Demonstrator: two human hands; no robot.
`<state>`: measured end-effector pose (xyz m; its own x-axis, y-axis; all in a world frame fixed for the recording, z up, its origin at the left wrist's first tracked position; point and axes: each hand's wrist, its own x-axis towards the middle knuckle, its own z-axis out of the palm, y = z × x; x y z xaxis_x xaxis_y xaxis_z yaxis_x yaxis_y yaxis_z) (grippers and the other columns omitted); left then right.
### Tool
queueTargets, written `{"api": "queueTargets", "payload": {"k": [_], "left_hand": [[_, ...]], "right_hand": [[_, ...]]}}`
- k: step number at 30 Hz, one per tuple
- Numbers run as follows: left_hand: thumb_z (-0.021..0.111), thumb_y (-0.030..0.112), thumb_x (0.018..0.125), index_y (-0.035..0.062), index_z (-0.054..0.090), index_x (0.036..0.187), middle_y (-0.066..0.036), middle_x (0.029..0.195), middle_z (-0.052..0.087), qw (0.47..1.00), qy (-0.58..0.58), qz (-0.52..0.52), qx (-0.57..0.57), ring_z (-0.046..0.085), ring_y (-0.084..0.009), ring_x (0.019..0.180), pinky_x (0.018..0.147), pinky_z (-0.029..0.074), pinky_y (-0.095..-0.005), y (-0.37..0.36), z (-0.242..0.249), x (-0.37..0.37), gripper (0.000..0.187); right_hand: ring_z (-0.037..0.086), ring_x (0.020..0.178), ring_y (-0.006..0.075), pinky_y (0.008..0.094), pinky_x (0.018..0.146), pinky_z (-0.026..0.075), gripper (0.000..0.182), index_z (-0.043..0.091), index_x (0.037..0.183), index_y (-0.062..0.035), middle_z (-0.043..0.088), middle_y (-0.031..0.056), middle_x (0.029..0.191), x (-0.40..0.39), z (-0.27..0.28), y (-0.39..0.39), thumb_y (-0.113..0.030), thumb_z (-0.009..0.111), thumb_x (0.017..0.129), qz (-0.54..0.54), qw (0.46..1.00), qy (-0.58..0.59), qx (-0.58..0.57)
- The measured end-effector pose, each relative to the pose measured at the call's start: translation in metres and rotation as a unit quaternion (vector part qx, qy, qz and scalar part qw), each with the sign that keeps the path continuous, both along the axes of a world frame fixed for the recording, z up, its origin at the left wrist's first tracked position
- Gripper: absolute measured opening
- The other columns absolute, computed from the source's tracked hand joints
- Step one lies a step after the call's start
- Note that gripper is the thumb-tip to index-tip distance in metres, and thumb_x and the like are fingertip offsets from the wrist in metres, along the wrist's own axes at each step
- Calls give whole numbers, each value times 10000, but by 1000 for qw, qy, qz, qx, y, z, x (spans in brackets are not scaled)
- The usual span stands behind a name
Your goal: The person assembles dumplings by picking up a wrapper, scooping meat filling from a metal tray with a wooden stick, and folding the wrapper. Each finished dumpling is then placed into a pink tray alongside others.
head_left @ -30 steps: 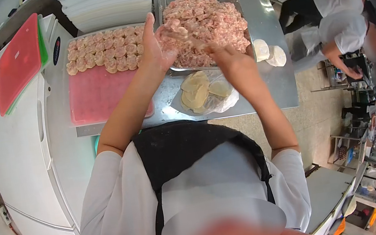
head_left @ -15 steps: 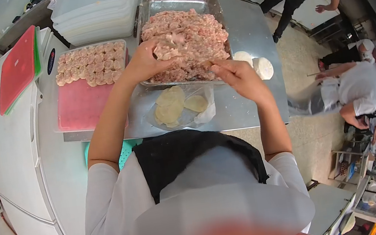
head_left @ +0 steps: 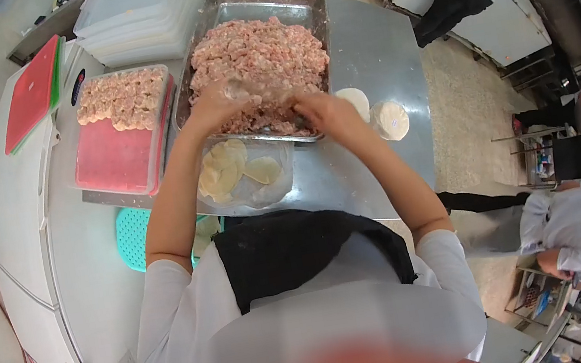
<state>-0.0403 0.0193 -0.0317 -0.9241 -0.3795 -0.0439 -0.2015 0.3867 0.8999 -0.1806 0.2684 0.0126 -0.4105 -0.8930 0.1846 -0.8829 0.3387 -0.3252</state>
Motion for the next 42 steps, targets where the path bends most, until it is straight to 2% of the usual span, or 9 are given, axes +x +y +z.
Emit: {"api": "queueTargets", "payload": {"k": [6, 12, 19, 24, 26, 30, 32, 35, 42], "left_hand": [[792, 330, 716, 22, 512, 1290, -149, 1147, 637, 985, -22, 36, 170, 602, -274, 1061, 934, 448, -369, 30, 52, 15, 709], [806, 214, 706, 27, 560, 1216, -92, 1101, 626, 989, 37, -22, -143, 589, -203, 1024, 916, 449, -338, 45, 64, 5, 596], [801, 361, 717, 7, 598, 1162, -183, 1123, 624, 996, 3, -16, -85, 583, -286, 1091, 946, 440, -358, 36, 43, 0, 603], [780, 367, 753, 16, 575, 1198, -145, 1129, 630, 999, -5, -34, -37, 593, -257, 1068, 906, 461, -346, 29, 46, -1, 603], [763, 337, 779, 33, 521, 1271, -98, 1134, 634, 801, 124, -19, 585, 601, -201, 1053, 875, 475, -310, 24, 41, 8, 627], [747, 283, 799, 41, 477, 1314, -84, 1170, 622, 752, 172, 33, 636, 601, -156, 1052, 865, 483, -280, 26, 48, 13, 630], [756, 253, 785, 57, 483, 1314, -89, 1229, 598, 973, 56, 92, 206, 601, -196, 1074, 909, 477, -318, 23, 37, 15, 627], [772, 219, 759, 64, 488, 1304, -82, 1216, 613, 966, 197, 17, -165, 607, -229, 1064, 920, 467, -350, 40, 72, 14, 634], [788, 208, 750, 40, 515, 1253, -85, 1135, 639, 975, 127, -64, -169, 605, -236, 1053, 922, 456, -347, 20, 51, 28, 596]], "right_hand": [[648, 838, 311, 383, 724, 508, 275, 656, 1145, -159, 671, 160, 926, -37, 26, 42, -299, 545, 936, -39, 994, -63, 86], [641, 858, 173, 306, 747, 485, 319, 629, 1168, -19, 686, 146, 980, -24, 38, 34, -232, 600, 932, 81, 958, -272, -27], [592, 751, 375, 389, 685, 491, 258, 659, 1105, -72, 615, 164, 821, -36, 50, 31, -239, 588, 922, 75, 992, -96, -15], [569, 628, 175, 313, 578, 440, 313, 643, 1152, -42, 573, 61, 681, -65, 28, 25, -265, 576, 943, 139, 971, -166, -105], [576, 659, 173, 305, 612, 450, 335, 635, 1176, -38, 608, 53, 719, -75, 36, 30, -276, 575, 947, 66, 948, -302, -69], [521, 729, 114, 261, 678, 454, 374, 624, 1183, 10, 629, 13, 807, -67, 50, 30, -287, 566, 963, -2, 889, -457, -10], [552, 750, 129, 268, 699, 462, 358, 629, 1176, 2, 656, 41, 854, -62, 45, 30, -276, 569, 960, -2, 906, -422, -21], [611, 808, 186, 292, 745, 477, 334, 635, 1164, -9, 686, 105, 932, -44, 57, 31, -258, 575, 950, 43, 938, -336, -67], [650, 930, 239, 307, 824, 483, 285, 638, 1158, -23, 680, 162, 1050, 6, 66, 15, -196, 589, 937, 103, 983, -154, -4]]}}
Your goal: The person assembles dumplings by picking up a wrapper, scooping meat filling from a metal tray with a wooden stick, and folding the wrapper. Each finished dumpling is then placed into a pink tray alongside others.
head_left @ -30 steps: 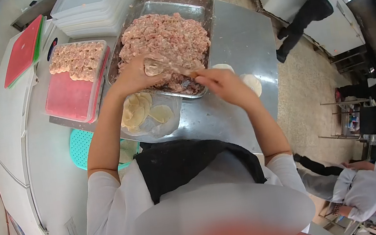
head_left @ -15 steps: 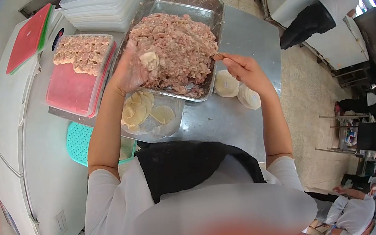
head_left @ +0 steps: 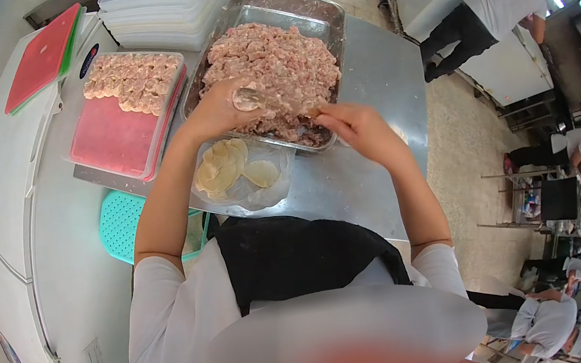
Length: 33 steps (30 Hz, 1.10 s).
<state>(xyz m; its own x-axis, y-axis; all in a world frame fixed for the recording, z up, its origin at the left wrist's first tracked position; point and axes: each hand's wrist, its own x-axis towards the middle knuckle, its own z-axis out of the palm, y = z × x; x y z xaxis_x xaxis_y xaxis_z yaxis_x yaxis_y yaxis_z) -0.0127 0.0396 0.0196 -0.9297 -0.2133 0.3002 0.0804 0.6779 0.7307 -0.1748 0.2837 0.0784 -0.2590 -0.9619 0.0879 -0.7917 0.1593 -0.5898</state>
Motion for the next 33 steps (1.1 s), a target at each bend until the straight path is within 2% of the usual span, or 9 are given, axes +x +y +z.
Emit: {"api": "queueTargets", "payload": {"k": [3, 5, 10, 13, 15, 16, 18, 24, 33], "left_hand": [[715, 402, 825, 35, 552, 1207, -98, 1100, 641, 953, -88, -17, 291, 609, -231, 1042, 844, 492, -314, -18, -14, 5, 555], [552, 608, 866, -16, 523, 1234, -172, 1111, 623, 629, 50, -169, 758, 634, -218, 917, 746, 533, -312, -28, -17, 7, 724], [398, 742, 848, -58, 440, 1304, -191, 1168, 594, 521, 79, -167, 833, 624, -254, 946, 752, 533, -328, -32, -11, 14, 922], [472, 579, 913, -42, 435, 1314, -188, 1211, 573, 522, 47, -209, 826, 604, -255, 1005, 848, 505, -331, -45, -18, 10, 741], [548, 305, 909, -21, 449, 1314, -152, 1226, 573, 803, -46, -69, 590, 576, -266, 1089, 966, 441, -360, -53, -28, 3, 529], [548, 305, 909, -21, 449, 1314, -152, 1226, 573, 803, -47, -73, 590, 576, -266, 1089, 966, 441, -360, -56, -33, 0, 529], [629, 188, 799, 54, 473, 1299, -159, 1206, 587, 999, 26, -20, 34, 553, -294, 1136, 967, 434, -409, -55, -34, -8, 541], [640, 138, 803, 72, 547, 1233, -172, 1157, 583, 979, 107, 119, -130, 538, -360, 1093, 945, 433, -426, -40, -49, -42, 445], [594, 115, 856, 74, 653, 1011, -118, 948, 593, 980, 119, 147, -67, 584, -303, 922, 818, 466, -370, -10, -41, 14, 171]], "right_hand": [[622, 785, 166, 279, 707, 474, 301, 635, 1158, -4, 686, 78, 898, -10, -9, 1, -209, 594, 942, -50, 994, -4, -98], [568, 727, 119, 252, 658, 444, 310, 637, 1154, 5, 639, 25, 839, -12, -17, 3, -221, 594, 946, -104, 989, -77, -75], [411, 652, 19, 181, 562, 342, 348, 625, 1164, 33, 465, -83, 743, -3, -41, 3, -245, 585, 961, -179, 960, -209, -47], [464, 628, 51, 223, 554, 372, 342, 606, 1207, 3, 509, -51, 704, 3, -42, 1, -230, 578, 960, -196, 961, -195, -16], [552, 598, 156, 301, 552, 427, 304, 618, 1216, -85, 555, 30, 691, 8, -35, -5, -192, 595, 933, -130, 979, 92, -126], [552, 598, 156, 301, 552, 427, 304, 618, 1216, -85, 555, 30, 691, 12, -29, -4, -192, 595, 933, -133, 979, 94, -125], [603, 643, 287, 387, 586, 475, 290, 649, 1175, -182, 591, 100, 767, 36, 4, -13, -150, 608, 890, -199, 951, 236, 3], [621, 692, 318, 407, 583, 502, 296, 655, 1139, -221, 600, 102, 791, 10, -40, -45, -132, 566, 871, -143, 936, 321, 25], [633, 785, 359, 467, 662, 502, 320, 632, 1180, -198, 659, 156, 877, -55, -88, -62, -146, 564, 872, -108, 965, 238, 20]]}}
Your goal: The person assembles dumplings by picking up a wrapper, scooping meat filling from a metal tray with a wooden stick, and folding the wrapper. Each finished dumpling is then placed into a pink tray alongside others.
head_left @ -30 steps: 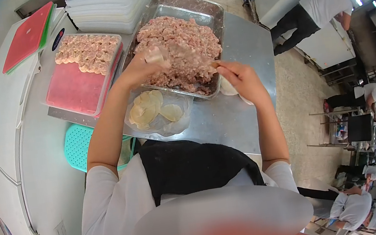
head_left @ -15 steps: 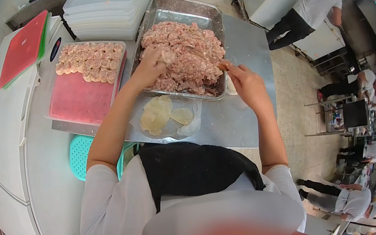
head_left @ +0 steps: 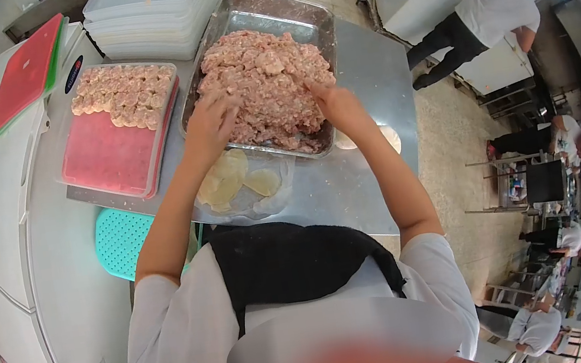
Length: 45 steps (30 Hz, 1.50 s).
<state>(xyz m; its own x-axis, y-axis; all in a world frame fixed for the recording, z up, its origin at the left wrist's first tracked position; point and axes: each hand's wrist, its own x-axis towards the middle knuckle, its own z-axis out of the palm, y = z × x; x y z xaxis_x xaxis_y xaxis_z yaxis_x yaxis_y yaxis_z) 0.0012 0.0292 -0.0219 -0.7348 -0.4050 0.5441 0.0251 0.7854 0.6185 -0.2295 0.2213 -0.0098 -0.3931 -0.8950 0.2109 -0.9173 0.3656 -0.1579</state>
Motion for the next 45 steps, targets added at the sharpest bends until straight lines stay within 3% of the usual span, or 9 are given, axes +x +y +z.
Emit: {"api": "queueTargets", "payload": {"k": [7, 10, 13, 22, 25, 29, 34, 41, 45], "left_hand": [[627, 138, 827, 63, 641, 984, -119, 914, 590, 980, -171, -20, 101, 569, -308, 863, 759, 472, -382, 31, -41, 75, 174], [656, 152, 807, 71, 644, 995, -107, 929, 597, 970, -223, -7, 99, 566, -302, 895, 786, 468, -378, 39, -53, 80, 205], [688, 165, 787, 71, 663, 971, -91, 939, 596, 990, -134, -20, -51, 561, -289, 919, 822, 466, -374, 46, -61, 70, 208], [679, 132, 787, 76, 691, 902, -102, 1042, 618, 988, -144, 28, 48, 549, -315, 1012, 882, 451, -383, 40, -71, 83, 129], [679, 131, 783, 85, 680, 954, -102, 1102, 613, 989, -88, 74, 98, 538, -309, 1045, 907, 435, -386, 34, -81, 87, 177], [703, 177, 745, 123, 651, 1046, -90, 1102, 591, 982, -184, -49, 11, 511, -290, 1083, 950, 403, -412, 35, -75, 91, 311], [704, 181, 716, 112, 639, 1031, -76, 1071, 596, 973, -223, -9, -55, 524, -283, 1055, 912, 405, -420, 30, -75, 83, 329], [669, 154, 737, 100, 655, 983, -47, 1051, 606, 956, -140, -238, -102, 545, -264, 1011, 855, 433, -390, 69, -95, 39, 252], [648, 152, 775, 58, 658, 936, -71, 912, 616, 959, -115, -259, -4, 572, -296, 885, 798, 463, -386, 60, -92, 38, 186]], "right_hand": [[630, 809, 385, 466, 695, 501, 305, 628, 1179, -156, 653, 202, 871, 21, 139, 39, -138, 529, 891, -30, 980, 97, 171], [629, 833, 378, 465, 715, 499, 327, 621, 1195, -165, 647, 206, 856, 11, 98, 8, -140, 524, 884, 10, 999, 48, 23], [626, 868, 372, 461, 737, 494, 316, 625, 1186, -164, 646, 190, 845, -13, 22, -1, -148, 524, 887, 26, 993, 1, 117], [639, 828, 338, 441, 675, 495, 220, 680, 1033, -119, 657, 152, 845, 24, 126, 51, -181, 531, 884, 85, 984, 29, 152], [645, 805, 341, 449, 678, 498, 213, 673, 949, -90, 660, 151, 824, 31, 81, 46, -219, 509, 905, 82, 958, 71, 267], [649, 787, 349, 458, 694, 501, 250, 650, 899, -51, 656, 168, 789, 75, 25, 54, -255, 507, 919, 44, 961, -2, 273], [636, 695, 375, 482, 597, 496, 258, 656, 857, -66, 642, 174, 728, 75, 13, 48, -255, 490, 916, 18, 977, -180, 115], [658, 633, 319, 430, 543, 498, 206, 679, 684, -61, 653, 164, 689, 55, 66, 42, -174, 554, 803, -2, 955, 119, 270], [656, 638, 350, 464, 574, 506, 186, 670, 674, -36, 646, 196, 689, 87, 51, 52, -121, 534, 768, -21, 960, 91, 263]]}}
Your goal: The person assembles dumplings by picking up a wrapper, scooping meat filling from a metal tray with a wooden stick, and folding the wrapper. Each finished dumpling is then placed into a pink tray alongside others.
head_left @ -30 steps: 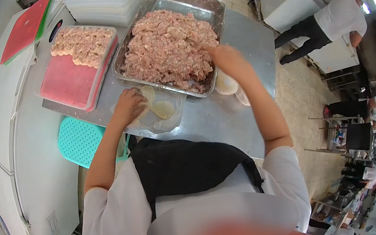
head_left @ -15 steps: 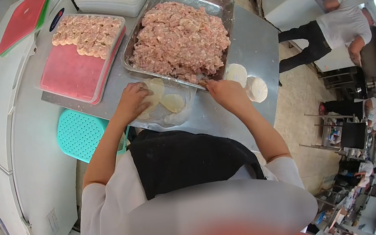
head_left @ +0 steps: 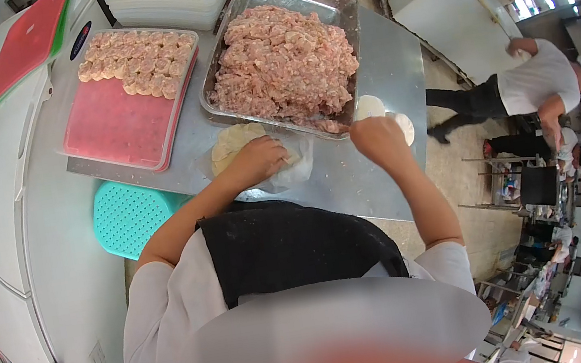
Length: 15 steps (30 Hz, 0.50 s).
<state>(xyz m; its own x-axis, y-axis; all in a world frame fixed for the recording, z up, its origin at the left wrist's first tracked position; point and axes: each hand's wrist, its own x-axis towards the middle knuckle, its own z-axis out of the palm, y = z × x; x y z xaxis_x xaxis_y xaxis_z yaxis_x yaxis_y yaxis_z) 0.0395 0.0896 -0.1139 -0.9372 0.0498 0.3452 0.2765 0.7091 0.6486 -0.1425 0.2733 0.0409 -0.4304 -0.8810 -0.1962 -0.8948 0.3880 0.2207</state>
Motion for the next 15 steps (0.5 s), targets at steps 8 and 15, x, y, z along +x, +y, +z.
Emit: {"api": "queueTargets", "payload": {"k": [8, 15], "left_hand": [[656, 181, 856, -4, 645, 943, -63, 857, 658, 931, -78, 198, 296, 616, -144, 806, 755, 479, -277, -49, 59, 46, 205], [635, 150, 886, 36, 640, 1067, -29, 957, 645, 815, -39, 276, 508, 611, -124, 894, 805, 481, -273, -88, 79, 58, 214]], "right_hand": [[641, 732, 367, 473, 664, 504, 296, 661, 780, -53, 662, 166, 759, 7, 2, -26, -265, 498, 909, -73, 976, -187, -90], [652, 703, 340, 448, 606, 516, 199, 635, 742, -69, 649, 149, 710, 19, -12, -113, -195, 532, 856, 85, 982, -7, -168]]}}
